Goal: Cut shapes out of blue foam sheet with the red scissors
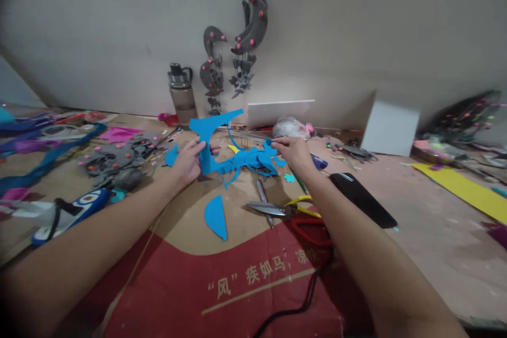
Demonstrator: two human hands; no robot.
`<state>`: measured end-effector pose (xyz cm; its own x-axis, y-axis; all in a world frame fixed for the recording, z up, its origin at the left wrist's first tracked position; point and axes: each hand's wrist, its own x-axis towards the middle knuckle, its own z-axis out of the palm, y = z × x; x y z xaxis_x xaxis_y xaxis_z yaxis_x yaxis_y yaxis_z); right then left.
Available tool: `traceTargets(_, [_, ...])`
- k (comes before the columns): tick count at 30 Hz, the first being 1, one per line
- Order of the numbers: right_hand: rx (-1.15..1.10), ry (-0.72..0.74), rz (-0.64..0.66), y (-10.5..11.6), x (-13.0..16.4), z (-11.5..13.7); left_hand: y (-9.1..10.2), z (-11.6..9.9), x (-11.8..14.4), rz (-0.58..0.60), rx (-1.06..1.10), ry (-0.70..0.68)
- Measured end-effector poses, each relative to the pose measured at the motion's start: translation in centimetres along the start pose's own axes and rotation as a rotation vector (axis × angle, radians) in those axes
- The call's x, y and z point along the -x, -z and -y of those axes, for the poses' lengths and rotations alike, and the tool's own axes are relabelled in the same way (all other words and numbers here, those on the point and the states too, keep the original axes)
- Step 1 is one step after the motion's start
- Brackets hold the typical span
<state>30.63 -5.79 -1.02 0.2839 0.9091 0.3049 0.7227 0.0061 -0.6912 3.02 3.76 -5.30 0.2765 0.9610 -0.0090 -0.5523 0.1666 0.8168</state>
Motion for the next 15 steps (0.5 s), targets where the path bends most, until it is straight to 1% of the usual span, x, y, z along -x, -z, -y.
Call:
traceTargets(1, [-0.116,-0.044,-0.015,-0.8,0.4,1.0,-0.1,-0.1,0.1,0.01,0.002,-0.009])
traceTargets(3, [-0.313,-0.087,0.048,-2.6,1.3,3.2,-0.4,-0.2,0.3,0.012,0.002,-0.017])
traceTargets(5, [-0.423,-0.078,0.116,-4.4,2.1,5.1,-0.8,-0.3,0.6,0.0,0.001,-0.027])
traceTargets(7, [-0.484,-0.037,0.169,-6.1,2.7,6.5,-1.3,-0.4,0.9,-0.012,0.011,-0.046])
traceTargets(9, [-0.537,-0.027,0.168,-7.6,3.0,7.2,-1.7,-0.3,1.1,-0.033,0.039,-0.073])
traceTargets(12, [-0.624,-0.088,0.131,-9.5,3.2,7.7,-2.3,-0.2,1.4,-0.069,0.081,-0.118])
traceTargets(15, [-0.788,-0.152,0.187,-10.4,3.5,7.9,-2.7,0.0,1.8,-0.021,0.084,-0.133])
